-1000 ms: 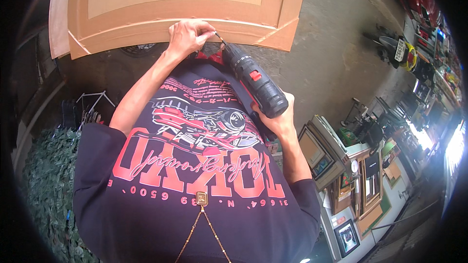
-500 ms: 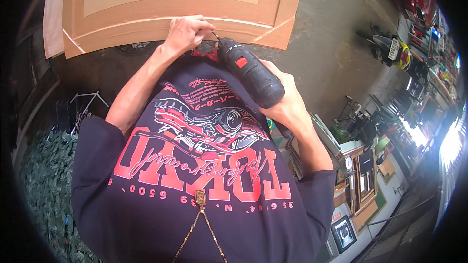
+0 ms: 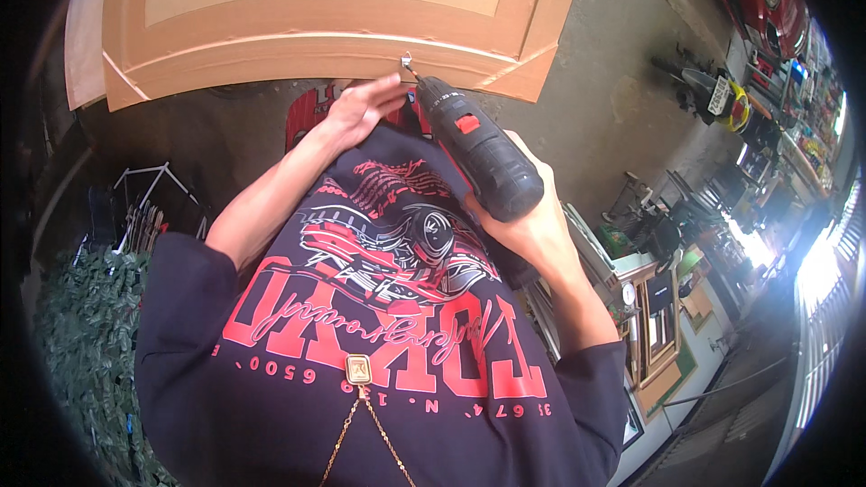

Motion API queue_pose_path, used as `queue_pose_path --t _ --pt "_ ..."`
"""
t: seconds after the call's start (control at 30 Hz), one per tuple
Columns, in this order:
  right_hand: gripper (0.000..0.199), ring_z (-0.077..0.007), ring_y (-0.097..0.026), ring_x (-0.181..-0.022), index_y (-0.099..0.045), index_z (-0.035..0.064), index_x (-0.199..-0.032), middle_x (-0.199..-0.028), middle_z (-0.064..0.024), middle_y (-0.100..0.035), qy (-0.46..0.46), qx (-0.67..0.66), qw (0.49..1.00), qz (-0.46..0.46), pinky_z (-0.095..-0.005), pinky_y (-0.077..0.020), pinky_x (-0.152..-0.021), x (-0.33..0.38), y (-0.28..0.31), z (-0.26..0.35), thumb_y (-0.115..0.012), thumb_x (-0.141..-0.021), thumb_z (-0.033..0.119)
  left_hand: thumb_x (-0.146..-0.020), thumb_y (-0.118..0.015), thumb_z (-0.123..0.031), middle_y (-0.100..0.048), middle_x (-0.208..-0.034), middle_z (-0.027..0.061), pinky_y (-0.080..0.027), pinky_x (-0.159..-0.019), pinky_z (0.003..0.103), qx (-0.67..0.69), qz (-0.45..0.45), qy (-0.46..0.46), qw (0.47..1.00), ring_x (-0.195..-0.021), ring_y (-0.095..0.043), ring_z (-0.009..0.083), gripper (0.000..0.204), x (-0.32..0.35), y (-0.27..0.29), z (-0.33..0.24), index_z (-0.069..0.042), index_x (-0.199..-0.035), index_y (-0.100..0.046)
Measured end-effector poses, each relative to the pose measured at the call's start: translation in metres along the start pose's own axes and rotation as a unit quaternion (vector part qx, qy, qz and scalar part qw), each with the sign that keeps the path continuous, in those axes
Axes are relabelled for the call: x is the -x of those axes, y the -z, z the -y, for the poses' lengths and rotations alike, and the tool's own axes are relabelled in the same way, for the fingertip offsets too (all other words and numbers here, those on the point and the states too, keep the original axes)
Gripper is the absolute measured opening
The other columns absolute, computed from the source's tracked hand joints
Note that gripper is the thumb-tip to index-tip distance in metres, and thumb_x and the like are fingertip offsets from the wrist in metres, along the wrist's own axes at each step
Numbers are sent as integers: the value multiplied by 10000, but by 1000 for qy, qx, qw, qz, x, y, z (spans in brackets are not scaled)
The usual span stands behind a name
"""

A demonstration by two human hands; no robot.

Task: The person assembles a wooden picture frame by applying tape to the edges, measuring with a tape measure, drilling screws into the frame, and threading yellow rope through the drilled holes. The person handles the frame, tape, drill, screws, and rope throughout the process.

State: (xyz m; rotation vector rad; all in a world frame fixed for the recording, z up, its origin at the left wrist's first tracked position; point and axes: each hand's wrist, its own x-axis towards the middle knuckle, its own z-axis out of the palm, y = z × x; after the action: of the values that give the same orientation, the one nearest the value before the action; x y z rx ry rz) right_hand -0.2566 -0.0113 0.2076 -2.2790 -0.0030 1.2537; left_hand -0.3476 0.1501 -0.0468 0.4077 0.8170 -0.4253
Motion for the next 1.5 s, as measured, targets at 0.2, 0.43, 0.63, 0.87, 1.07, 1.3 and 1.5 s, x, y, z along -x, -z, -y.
queue_pose_path --t 0.2,0.43,0.63,0.87,1.07,1.3,1.5 --pt "582 -287 -677 -871 -535 13 -1194 -972 -176 -677 34 34 999 -3 -341 -513 -815 5 5 7 -743 -651 -14 -811 -740 -159 -680 -1033 35 -435 -956 404 161 43 -52 985 -1036 -598 182 211 -32 -14 24 -95 -999 -669" --pt "574 -302 -673 -926 -531 15 -1189 -1015 -181 -670 11 65 998 15 -340 -505 -848 5 6 11 -744 -656 -2 -845 -696 -211 -652 -1094 54 -426 -986 435 204 6 -31 979 -1036 -594 197 330 -20 -17 23 -90 -1135 -591" --pt "578 -298 -677 -918 -531 18 -1199 -1008 -172 -676 -17 67 997 34 -344 -510 -845 9 14 11 -746 -663 10 -855 -672 -206 -654 -1104 70 -423 -1007 402 130 22 -84 988 -1070 -596 203 331 -18 -15 27 -40 -1133 -601" --pt "552 -279 -662 -913 -553 0 -1181 -1015 -149 -658 54 68 996 33 -336 -507 -850 11 11 11 -768 -673 18 -846 -690 -168 -646 -1106 67 -432 -997 389 103 30 -40 993 -1086 -584 200 324 -8 -16 28 -31 -1128 -612" --pt "524 -290 -645 -984 -562 -6 -1168 -1087 -156 -643 34 64 997 28 -339 -487 -894 15 4 14 -780 -692 23 -729 -770 -213 -596 -1030 12 -455 -857 347 137 -60 -60 987 -976 -553 153 392 -11 -40 35 -118 -1062 -586" --pt "521 -239 -694 -917 -515 4 -1239 -997 -187 -690 69 94 993 12 -310 -508 -836 17 1 15 -731 -766 24 -708 -754 -218 -597 -939 7 -453 -796 336 164 -143 -68 974 -915 -556 152 337 -16 -50 37 -146 -993 -589" --pt "518 -275 -680 -940 -533 1 -1203 -1011 -183 -674 53 72 996 8 -322 -500 -854 15 1 16 -750 -734 31 -674 -769 -156 -601 -941 15 -467 -798 296 238 -120 -48 963 -885 -578 148 334 -23 -47 40 -103 -960 -605"
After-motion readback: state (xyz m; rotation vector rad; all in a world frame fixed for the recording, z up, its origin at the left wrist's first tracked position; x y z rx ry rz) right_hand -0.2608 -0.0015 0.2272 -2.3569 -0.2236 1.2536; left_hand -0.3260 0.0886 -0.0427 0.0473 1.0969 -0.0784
